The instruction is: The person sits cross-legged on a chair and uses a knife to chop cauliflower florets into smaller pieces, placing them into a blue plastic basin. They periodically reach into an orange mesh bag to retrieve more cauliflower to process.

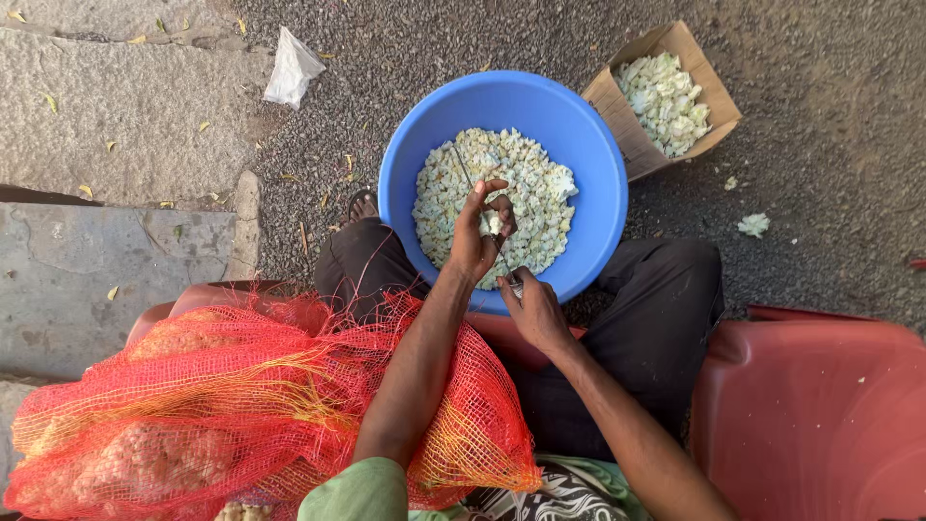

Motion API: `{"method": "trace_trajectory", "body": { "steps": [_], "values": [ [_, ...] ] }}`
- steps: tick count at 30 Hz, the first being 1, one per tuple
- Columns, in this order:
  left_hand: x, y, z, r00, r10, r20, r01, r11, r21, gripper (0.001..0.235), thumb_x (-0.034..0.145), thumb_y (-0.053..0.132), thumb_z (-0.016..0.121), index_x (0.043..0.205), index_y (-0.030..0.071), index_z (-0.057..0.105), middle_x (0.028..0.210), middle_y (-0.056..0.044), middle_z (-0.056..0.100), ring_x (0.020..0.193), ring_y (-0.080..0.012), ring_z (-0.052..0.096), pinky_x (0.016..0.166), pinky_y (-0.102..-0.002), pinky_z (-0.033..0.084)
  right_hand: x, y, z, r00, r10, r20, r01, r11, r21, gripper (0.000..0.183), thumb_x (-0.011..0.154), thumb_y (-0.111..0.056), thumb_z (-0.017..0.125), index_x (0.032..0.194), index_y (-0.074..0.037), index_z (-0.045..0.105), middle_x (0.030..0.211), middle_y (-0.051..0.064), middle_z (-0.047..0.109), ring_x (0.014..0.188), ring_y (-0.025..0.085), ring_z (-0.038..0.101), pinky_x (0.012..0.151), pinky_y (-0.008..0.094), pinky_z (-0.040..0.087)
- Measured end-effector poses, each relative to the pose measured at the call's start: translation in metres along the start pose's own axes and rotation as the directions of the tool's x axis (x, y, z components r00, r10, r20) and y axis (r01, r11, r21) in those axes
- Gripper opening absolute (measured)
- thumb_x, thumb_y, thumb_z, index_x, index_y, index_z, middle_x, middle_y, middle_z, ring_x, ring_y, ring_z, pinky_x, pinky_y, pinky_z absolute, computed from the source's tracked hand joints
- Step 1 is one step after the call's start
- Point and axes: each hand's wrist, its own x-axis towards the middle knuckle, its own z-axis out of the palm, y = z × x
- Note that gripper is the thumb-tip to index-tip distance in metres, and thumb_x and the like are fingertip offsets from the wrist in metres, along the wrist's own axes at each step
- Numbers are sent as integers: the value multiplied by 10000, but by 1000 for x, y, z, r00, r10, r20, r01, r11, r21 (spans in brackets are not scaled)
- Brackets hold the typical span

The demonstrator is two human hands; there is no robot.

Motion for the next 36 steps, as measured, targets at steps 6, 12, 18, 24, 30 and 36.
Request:
{"method": "trace_trajectory", "body": {
  "steps": [6, 12, 18, 24, 30, 36],
  "values": [
    [-2, 5, 13, 999, 13, -37, -14, 999, -31, 504, 1049, 513, 513, 1310, 84, 542, 962, -100, 630, 819, -194, 594, 711, -336, 516, 7, 17, -15, 978, 14, 210, -95, 920, 379, 370, 1040, -358, 617, 995, 8, 648, 686, 33, 607, 595, 123, 589, 551, 321, 490],
    [-1, 10, 17, 990, 2, -140, -11, 998, -64, 730, 1034, 661, 392, 1343, 18, 549, 1220, -168, 668, 1089, -234, 651, 931, -384, 561, 28, -3, -33, 1000, 8, -24, 0, 948, 317, 328, 964, -384, 683, 1002, -58, 682, 670, -13, 646, 555, 79, 605, 481, 262, 484],
    [10, -28, -12, 990, 27, -140, -7, 990, 139, 603, 1020, 554, 451, 1335, 56, 578, 1291, -137, 612, 1117, -237, 604, 965, -414, 510, 65, -5, -5, 984, 27, -174, 55, 891, 450, 224, 973, -231, 749, 1034, -27, 679, 737, 49, 640, 583, 106, 583, 498, 271, 456],
    [28, -43, -52, 953, 84, -291, 13, 949, 315, 336, 938, 47, 505, 1272, 79, 513, 1334, -151, 640, 1178, -233, 634, 1024, -380, 494, 137, 51, -110, 832, 21, -554, 38, 995, 95, 504, 651, 26, 849, 1103, 42, 628, 1008, 144, 730, 874, 168, 708, 658, 279, 577],
    [36, -31, -40, 964, 84, -251, -9, 959, 284, 393, 931, 77, 501, 1319, 58, 562, 1260, -160, 710, 1123, -221, 609, 1005, -378, 432, 109, 11, -226, 823, 107, -557, 54, 963, 264, 398, 1018, -426, 643, 1109, -40, 677, 841, 32, 732, 533, 96, 602, 453, 264, 477],
    [23, -13, -11, 969, 35, -244, 13, 982, 191, 623, 1042, 534, 411, 1282, -3, 615, 1188, -177, 710, 1115, -231, 618, 1022, -386, 425, 45, 10, -81, 991, 86, -98, -50, 944, 327, 388, 994, -428, 661, 1019, -42, 674, 721, 52, 647, 565, 122, 592, 499, 300, 517]
  ]
}}
